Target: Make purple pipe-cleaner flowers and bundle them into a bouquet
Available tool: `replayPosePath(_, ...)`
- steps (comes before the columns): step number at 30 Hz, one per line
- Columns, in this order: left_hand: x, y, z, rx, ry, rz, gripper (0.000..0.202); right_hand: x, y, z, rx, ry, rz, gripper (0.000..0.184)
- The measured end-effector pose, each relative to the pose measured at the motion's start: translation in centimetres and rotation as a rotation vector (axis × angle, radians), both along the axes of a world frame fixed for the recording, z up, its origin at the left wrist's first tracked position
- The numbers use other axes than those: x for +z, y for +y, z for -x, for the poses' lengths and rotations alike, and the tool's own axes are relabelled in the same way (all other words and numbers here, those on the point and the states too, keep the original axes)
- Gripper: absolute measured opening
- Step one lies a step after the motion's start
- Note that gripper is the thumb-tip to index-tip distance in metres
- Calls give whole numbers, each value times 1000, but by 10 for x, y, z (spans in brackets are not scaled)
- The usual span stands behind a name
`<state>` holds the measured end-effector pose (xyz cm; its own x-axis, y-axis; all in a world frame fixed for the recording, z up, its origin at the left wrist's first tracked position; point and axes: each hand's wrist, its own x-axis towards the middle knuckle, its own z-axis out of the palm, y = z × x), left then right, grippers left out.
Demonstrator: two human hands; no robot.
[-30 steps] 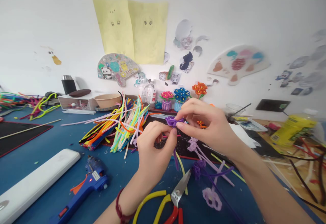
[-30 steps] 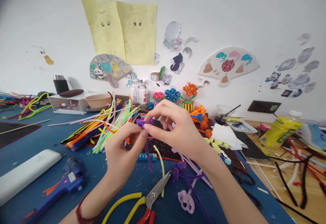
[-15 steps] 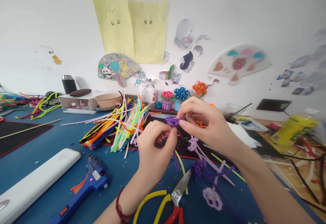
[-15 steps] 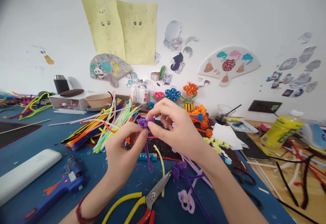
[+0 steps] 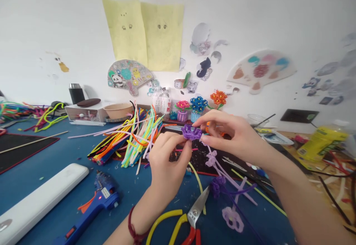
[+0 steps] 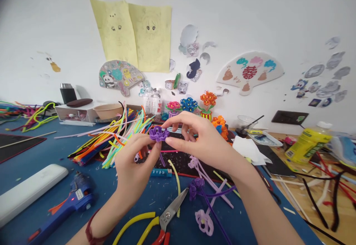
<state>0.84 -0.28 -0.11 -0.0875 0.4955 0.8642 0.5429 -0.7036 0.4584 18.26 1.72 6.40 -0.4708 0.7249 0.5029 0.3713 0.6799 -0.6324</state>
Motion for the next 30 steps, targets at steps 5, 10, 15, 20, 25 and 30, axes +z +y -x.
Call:
replayPosePath(5,-4,4,3,69,53,-192,10,1,0,-6,34,-69,85,47)
replayPosePath(10,-5,5,4,71,66,-248,12,-1,-3,-1,33,-76,49,36)
replayPosePath(15,-4,4,4,29,49,-223,12,1,-5,-2,47,-63,0,34)
replayPosePath(20,-4,5,5,-21,37,-165,11,4,-5,-4,75,-44,-88,18)
replayPosePath(25,-5,5,5,-65,34,-149,11,4,-5,-4,44,9,-92,9)
replayPosePath(30,-3,4,5,-68,55,-121,11,4,-4,-4,-4,7,-29,11)
